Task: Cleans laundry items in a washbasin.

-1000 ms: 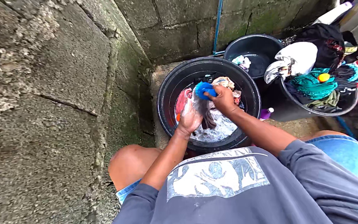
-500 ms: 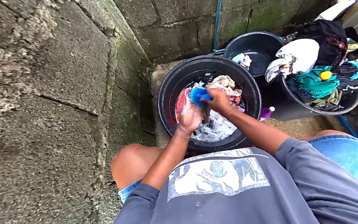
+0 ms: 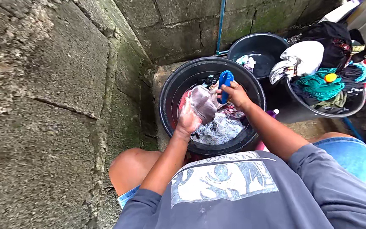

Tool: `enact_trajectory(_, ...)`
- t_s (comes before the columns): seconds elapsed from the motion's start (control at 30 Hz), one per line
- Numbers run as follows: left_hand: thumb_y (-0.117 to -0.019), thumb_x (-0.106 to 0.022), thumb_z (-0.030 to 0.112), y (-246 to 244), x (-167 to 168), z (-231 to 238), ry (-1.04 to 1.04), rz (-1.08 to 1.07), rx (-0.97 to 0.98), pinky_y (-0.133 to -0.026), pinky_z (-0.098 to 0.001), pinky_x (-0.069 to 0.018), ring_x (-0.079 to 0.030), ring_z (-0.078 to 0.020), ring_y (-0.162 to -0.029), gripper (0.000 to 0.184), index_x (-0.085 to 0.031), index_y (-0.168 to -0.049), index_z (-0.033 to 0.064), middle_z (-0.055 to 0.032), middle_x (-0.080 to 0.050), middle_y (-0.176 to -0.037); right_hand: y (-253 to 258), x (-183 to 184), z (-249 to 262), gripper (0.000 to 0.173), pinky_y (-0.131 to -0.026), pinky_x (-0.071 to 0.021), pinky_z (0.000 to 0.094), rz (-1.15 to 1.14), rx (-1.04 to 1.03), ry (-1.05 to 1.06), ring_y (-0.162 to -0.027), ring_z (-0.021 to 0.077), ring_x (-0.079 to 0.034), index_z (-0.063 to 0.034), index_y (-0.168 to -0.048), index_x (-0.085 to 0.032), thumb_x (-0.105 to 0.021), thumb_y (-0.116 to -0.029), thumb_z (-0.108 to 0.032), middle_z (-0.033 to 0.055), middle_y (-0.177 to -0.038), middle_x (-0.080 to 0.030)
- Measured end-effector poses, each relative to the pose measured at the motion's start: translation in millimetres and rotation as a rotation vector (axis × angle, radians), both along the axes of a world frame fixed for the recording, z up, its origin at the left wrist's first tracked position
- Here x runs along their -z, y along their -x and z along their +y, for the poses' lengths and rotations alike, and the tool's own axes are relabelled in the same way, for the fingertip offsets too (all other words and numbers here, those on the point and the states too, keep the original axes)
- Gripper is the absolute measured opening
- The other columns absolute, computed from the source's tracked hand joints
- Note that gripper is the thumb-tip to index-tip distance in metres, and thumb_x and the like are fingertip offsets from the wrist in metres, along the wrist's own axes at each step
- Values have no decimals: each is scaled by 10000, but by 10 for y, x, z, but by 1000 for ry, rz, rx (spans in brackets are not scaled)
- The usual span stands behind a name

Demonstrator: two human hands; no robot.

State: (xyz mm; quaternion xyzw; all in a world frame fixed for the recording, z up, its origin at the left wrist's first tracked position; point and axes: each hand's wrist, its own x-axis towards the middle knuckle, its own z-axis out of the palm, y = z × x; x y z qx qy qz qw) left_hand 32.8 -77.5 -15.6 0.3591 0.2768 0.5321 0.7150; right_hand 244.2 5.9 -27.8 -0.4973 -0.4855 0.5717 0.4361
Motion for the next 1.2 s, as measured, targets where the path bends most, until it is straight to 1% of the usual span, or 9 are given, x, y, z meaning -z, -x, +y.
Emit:
enact_trajectory(0.1, -1060, -33, 562, -21, -20, 13, -9, 14, 35, -984, -419, -539, -611, -184, -1194, 679, -488, -1433, 222, -37, -629, -1325, 170, 63, -69, 405, -916, -570, 391, 117, -281, -67, -1067, 173, -665, -42, -1391, -527, -385, -1098, -284, 109, -1244, -659)
enact_trajectory(0.27, -1101, -115, 447, 142, -17, 146, 15, -27, -111, -993, -449, -542, -629, -222, -1178, 576, -505, -1401, 148, -82, -643, -1296, -29, 261, -145, 208, -839, -591, 341, 93, -464, 7, -881, 106, -681, -10, -1133, -658, -619, -966, -128, 44, -982, -716)
enact_trajectory(0.37, -1090, -374, 194, 253, 31, 185, 100, 764, -179, -889, -424, -551, -651, -224, -1006, 341, -605, -1219, -21, -144, -672, -1084, -113, 173, -124, 64, -779, -561, 281, -12, -422, -57, -789, 56, -638, -15, -1002, -675, -664, -943, -34, 1, -868, -685)
enact_trajectory(0.43, -1064, -507, 320, 301, 72, 214, 37, 1463, 171, -1044, -606, -452, -608, -397, -1201, 434, -649, -1222, -59, -268, -653, -1226, -69, -11, -104, 68, -767, -530, 288, -234, -444, -168, -776, 63, -609, -6, -968, -700, -709, -934, -65, 21, -857, -671)
enact_trajectory(0.5, -1028, -581, 370, 213, 63, 190, -36, 1702, 385, -1051, -673, -416, -573, -457, -1245, 459, -656, -1227, -36, -284, -626, -1280, 17, -177, -72, 127, -834, -526, 411, -486, -558, -253, -853, 157, -643, -11, -991, -742, -743, -927, -120, 88, -924, -707)
enact_trajectory(0.7, -928, -709, 40, -41, 163, 55, -181, 999, 114, -1013, -402, -509, -630, -261, -1123, 267, -648, -1152, -92, -231, -631, -1226, 158, -307, -109, 122, -843, -515, 475, -583, -646, -317, -871, 212, -655, -8, -979, -746, -760, -908, -106, 121, -924, -711)
enact_trajectory(0.87, -927, -610, 75, -50, 275, 33, -124, 612, 84, -759, -312, -543, -612, -87, -798, 53, -626, -881, 54, -13, -636, -865, 217, -497, -114, 145, -847, -509, 500, -680, -680, -358, -892, 242, -652, -25, -983, -729, -791, -887, -115, 123, -933, -697)
enact_trajectory(1.0, -927, -554, 150, -14, 195, -57, 22, 584, 429, -768, -319, -574, -664, -85, -838, 255, -623, -1165, 92, 11, -698, -965, 363, -542, -219, 136, -839, -519, 503, -645, -788, -501, -885, 256, -661, -7, -977, -729, -767, -886, -100, 137, -924, -703)
enact_trajectory(1.2, -1095, -371, 258, -86, 309, -111, 163, 646, 391, -764, -319, -555, -636, -105, -809, 299, -574, -1197, 64, -18, -655, -929, 449, -382, -338, 214, -927, -542, 526, -533, -651, -590, -981, 305, -701, 32, -1124, -696, -684, -970, -117, 193, -1041, -722)
